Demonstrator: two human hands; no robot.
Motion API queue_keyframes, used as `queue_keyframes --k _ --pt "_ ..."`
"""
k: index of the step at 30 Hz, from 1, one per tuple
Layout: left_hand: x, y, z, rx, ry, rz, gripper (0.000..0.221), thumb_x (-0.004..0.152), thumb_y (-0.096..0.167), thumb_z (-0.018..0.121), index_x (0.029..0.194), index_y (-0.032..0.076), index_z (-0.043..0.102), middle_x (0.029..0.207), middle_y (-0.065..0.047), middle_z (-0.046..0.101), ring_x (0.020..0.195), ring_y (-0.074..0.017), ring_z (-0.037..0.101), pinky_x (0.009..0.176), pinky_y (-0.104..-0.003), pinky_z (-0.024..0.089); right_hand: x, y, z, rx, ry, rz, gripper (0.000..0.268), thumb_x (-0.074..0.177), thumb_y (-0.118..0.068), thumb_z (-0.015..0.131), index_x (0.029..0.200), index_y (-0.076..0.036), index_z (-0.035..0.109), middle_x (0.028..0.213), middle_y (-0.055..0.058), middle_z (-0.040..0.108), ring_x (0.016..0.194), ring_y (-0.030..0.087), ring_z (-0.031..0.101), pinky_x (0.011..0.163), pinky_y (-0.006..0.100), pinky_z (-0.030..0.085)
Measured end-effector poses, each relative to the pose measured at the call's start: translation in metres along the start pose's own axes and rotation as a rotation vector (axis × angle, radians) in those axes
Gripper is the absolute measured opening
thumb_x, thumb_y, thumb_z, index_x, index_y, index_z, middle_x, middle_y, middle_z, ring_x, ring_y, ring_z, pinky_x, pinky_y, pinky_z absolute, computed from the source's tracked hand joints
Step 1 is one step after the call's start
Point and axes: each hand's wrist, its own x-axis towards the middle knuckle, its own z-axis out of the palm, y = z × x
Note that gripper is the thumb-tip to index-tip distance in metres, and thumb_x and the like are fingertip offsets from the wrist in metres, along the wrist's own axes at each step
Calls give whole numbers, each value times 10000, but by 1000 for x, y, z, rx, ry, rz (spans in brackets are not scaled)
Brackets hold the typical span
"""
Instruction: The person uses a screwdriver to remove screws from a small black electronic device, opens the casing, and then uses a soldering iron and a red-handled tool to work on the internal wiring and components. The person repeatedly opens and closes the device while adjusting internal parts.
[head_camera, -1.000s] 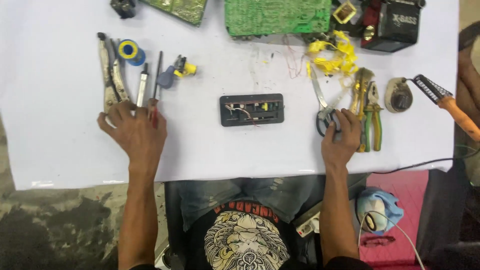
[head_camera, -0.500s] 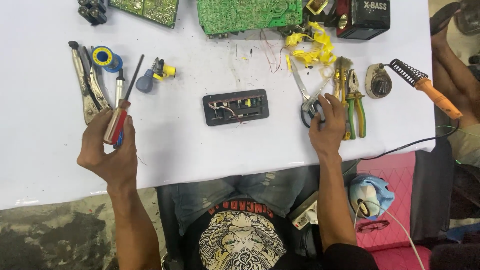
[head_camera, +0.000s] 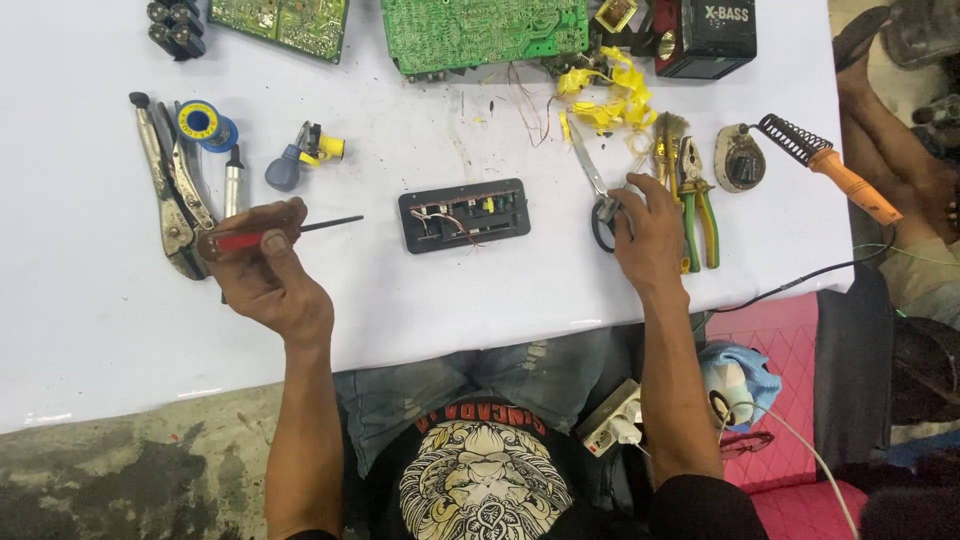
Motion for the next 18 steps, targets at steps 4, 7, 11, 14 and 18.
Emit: queue_keyframes --k 4,7,11,14,18 --pt "-1 -1 17 -114 18 -3 175 1122 110 435 1257 18 372 971 -121 532 886 -248 650 904 -475 636 2 0 -3 -17 -51 -10 359 934 82 699 1230 -121 708 1360 104 601 1303 363 585 1055 509 498" --pt "-2 0 26 -193 47 -18 153 1117 106 402 1236 36 338 932 -82 457 804 -208 593 856 -448 635 5 -4 -6 -108 -134 1 394 962 57 678 1261 -190 745 1370 71 612 1309 337 597 1037 481 513" --pt "-7 -6 33 -277 68 -27 83 1127 140 353 1158 64 339 886 -39 418 783 -177 552 872 -412 604 2 8 1 -121 -61 -34 302 971 21 693 1200 -170 740 1355 63 598 1279 339 614 1012 480 530" --pt "-4 -1 34 -340 61 -57 100 1137 191 342 1104 97 343 949 -35 407 925 -185 547 1012 -430 544 2 5 -4 -94 152 -66 289 927 40 764 1150 -138 715 1230 52 598 1021 307 638 810 443 562" --pt "4 15 34 -426 36 -124 118 1137 224 324 1068 132 352 1030 -29 388 1045 -177 528 1109 -441 498 -21 35 11 94 550 -61 266 929 -132 942 1056 -60 720 881 62 604 664 270 608 590 393 504"
